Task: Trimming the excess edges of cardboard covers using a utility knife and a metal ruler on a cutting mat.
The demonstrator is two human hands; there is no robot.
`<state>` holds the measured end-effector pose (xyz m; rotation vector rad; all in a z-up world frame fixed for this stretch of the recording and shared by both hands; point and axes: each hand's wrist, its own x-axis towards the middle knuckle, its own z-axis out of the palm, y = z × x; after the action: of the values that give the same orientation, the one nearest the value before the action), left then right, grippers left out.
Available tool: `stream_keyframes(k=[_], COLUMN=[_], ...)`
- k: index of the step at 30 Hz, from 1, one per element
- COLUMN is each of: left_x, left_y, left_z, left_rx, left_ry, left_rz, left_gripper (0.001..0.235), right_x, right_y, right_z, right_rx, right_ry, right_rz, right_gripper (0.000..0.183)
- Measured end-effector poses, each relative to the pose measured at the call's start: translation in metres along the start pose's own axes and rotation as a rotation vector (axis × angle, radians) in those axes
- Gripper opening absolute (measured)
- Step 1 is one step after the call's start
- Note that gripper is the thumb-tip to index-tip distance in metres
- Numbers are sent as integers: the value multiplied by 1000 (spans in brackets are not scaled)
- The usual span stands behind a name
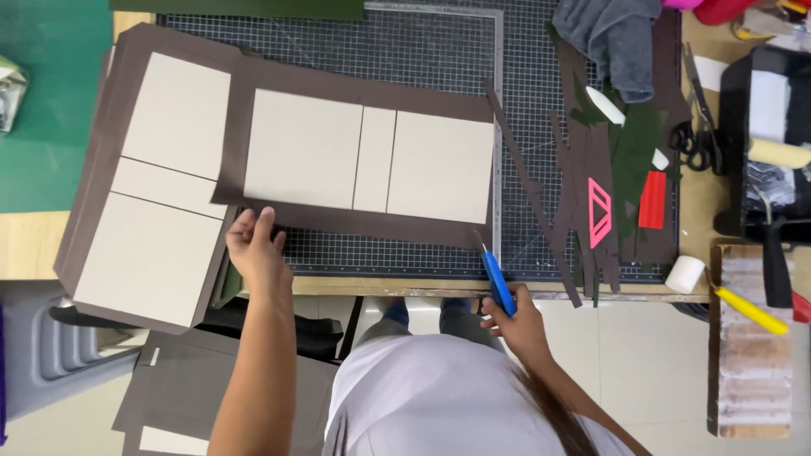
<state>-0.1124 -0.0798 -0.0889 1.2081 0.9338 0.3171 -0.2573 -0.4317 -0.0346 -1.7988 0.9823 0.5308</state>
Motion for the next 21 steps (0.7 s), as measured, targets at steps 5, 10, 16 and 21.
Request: stream_keyframes(k=[5, 10, 16, 21], left_x=[33, 63, 32, 35], left_y=[-21, -27, 17, 10], left_z=[16, 26, 53, 59], left_rx=[77, 62, -11, -174], left_ry=[-38, -57, -183, -256], left_rz=[62, 39, 12, 57], left_gripper=[79, 58, 55, 38], right_x=[36, 81, 120, 119], right_y=[4, -28, -20, 4], right_z=[-43, -79, -111, -113], right_rx=[-453, -303, -224, -75], right_ry=[-58, 167, 245, 508], right_rz=[-74, -185, -226, -335], right_gripper=[47, 51, 38, 31])
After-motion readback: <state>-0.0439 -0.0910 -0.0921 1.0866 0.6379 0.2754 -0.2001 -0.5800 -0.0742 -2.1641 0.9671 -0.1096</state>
